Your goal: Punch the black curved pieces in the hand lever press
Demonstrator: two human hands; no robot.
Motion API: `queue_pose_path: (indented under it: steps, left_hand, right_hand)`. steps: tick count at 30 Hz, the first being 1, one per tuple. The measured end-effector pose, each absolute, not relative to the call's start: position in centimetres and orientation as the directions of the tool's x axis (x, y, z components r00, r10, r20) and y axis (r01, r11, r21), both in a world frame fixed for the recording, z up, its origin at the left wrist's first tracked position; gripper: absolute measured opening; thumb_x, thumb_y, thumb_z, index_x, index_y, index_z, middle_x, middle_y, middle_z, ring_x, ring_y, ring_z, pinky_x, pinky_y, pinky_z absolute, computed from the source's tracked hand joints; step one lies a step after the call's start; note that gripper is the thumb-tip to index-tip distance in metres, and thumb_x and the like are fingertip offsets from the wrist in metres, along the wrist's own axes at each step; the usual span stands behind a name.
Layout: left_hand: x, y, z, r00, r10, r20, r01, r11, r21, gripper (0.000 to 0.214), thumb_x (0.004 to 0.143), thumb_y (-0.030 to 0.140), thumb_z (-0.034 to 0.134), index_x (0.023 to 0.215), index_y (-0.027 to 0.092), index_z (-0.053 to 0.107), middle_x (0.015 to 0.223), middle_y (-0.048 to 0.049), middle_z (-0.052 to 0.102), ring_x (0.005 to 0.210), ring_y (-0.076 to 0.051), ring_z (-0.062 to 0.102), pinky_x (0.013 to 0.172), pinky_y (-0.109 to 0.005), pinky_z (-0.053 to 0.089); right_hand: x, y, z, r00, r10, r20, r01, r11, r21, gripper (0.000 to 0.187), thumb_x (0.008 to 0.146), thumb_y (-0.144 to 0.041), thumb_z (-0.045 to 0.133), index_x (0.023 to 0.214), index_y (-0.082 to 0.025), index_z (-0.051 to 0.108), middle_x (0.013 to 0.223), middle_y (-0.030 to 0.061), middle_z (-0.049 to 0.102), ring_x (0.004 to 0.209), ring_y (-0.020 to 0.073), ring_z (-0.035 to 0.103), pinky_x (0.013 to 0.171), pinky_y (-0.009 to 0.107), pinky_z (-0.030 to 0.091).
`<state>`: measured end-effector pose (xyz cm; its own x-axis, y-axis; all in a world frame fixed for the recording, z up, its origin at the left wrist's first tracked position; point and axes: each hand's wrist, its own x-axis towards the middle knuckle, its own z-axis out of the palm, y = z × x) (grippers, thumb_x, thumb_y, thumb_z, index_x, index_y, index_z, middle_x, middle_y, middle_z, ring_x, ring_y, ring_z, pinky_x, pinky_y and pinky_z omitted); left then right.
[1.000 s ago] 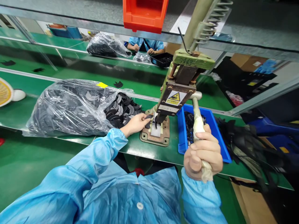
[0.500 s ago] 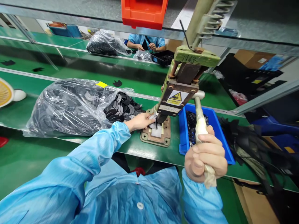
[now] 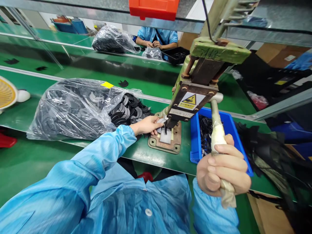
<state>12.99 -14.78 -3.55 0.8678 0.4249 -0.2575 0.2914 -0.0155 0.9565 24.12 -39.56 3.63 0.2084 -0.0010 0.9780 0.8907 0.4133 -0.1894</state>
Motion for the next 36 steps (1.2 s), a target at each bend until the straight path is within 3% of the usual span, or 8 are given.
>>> queue_pose_path:
  steps: [7, 15, 19, 24, 31, 36]
  left_hand:
    - [13.1, -15.1, -2.1, 0.845, 0.438, -0.306, 0.367, -0.061, 0.928, 0.03, 0.103, 0.041, 0.073, 0.116, 0.017, 0.061, 0.062, 0.0007, 0.07, 0.05, -0.015, 0.07, 0.044, -0.017, 0.051]
    - [13.4, -13.9, -1.4, 0.874, 0.347, -0.339, 0.346, 0.043, 0.937, 0.03, 0.095, 0.029, 0.084, 0.114, 0.016, 0.064, 0.089, -0.0015, 0.074, 0.059, -0.012, 0.075, 0.06, -0.021, 0.065]
    - [13.3, -14.3, -1.1, 0.864, 0.384, -0.326, 0.335, 0.045, 0.941, 0.024, 0.096, 0.023, 0.081, 0.112, 0.015, 0.066, 0.09, -0.0022, 0.073, 0.06, -0.013, 0.075, 0.06, -0.023, 0.065]
    - [13.3, -15.0, -1.2, 0.815, 0.459, -0.354, 0.38, 0.039, 0.924, 0.022, 0.1, 0.023, 0.075, 0.118, 0.015, 0.066, 0.085, -0.002, 0.072, 0.06, -0.015, 0.075, 0.056, -0.022, 0.064]
    - [13.3, -15.2, -1.2, 0.796, 0.381, -0.47, 0.404, 0.242, 0.882, 0.024, 0.1, 0.034, 0.078, 0.106, 0.014, 0.066, 0.076, -0.0038, 0.074, 0.065, -0.016, 0.077, 0.063, -0.024, 0.066]
    - [13.0, -15.8, -1.4, 0.793, 0.417, -0.443, 0.367, 0.254, 0.895, 0.029, 0.098, 0.038, 0.08, 0.106, 0.014, 0.067, 0.072, -0.0036, 0.073, 0.065, -0.017, 0.077, 0.061, -0.022, 0.065]
  right_hand:
    - [24.1, -38.9, 3.8, 0.216, -0.056, 0.975, 0.895, 0.411, -0.175, 0.046, 0.095, -0.043, 0.069, 0.064, -0.022, 0.043, 0.065, -0.0043, 0.053, 0.081, 0.0181, 0.068, 0.101, 0.056, 0.062]
    - [24.2, -38.4, 3.9, 0.201, -0.103, 0.974, 0.915, 0.374, -0.149, 0.05, 0.093, -0.046, 0.066, 0.061, -0.023, 0.035, 0.06, -0.0048, 0.046, 0.074, 0.0167, 0.064, 0.096, 0.053, 0.064]
    - [24.4, -38.3, 3.8, 0.196, -0.113, 0.974, 0.916, 0.376, -0.141, 0.052, 0.092, -0.047, 0.067, 0.062, -0.023, 0.032, 0.059, -0.0046, 0.043, 0.072, 0.017, 0.063, 0.095, 0.053, 0.064]
    - [24.3, -37.8, 3.8, 0.208, -0.16, 0.965, 0.902, 0.414, -0.126, 0.056, 0.091, -0.046, 0.071, 0.06, -0.023, 0.03, 0.058, -0.0041, 0.04, 0.072, 0.0167, 0.062, 0.097, 0.05, 0.063]
    - [24.0, -37.2, 4.1, 0.205, -0.205, 0.957, 0.894, 0.436, -0.098, 0.043, 0.091, -0.043, 0.072, 0.068, -0.024, 0.041, 0.062, -0.0043, 0.041, 0.071, 0.0155, 0.061, 0.094, 0.045, 0.063]
    - [23.8, -37.3, 3.9, 0.226, -0.214, 0.95, 0.906, 0.404, -0.125, 0.041, 0.089, -0.043, 0.071, 0.07, -0.025, 0.04, 0.063, -0.0045, 0.039, 0.072, 0.0161, 0.062, 0.093, 0.047, 0.062]
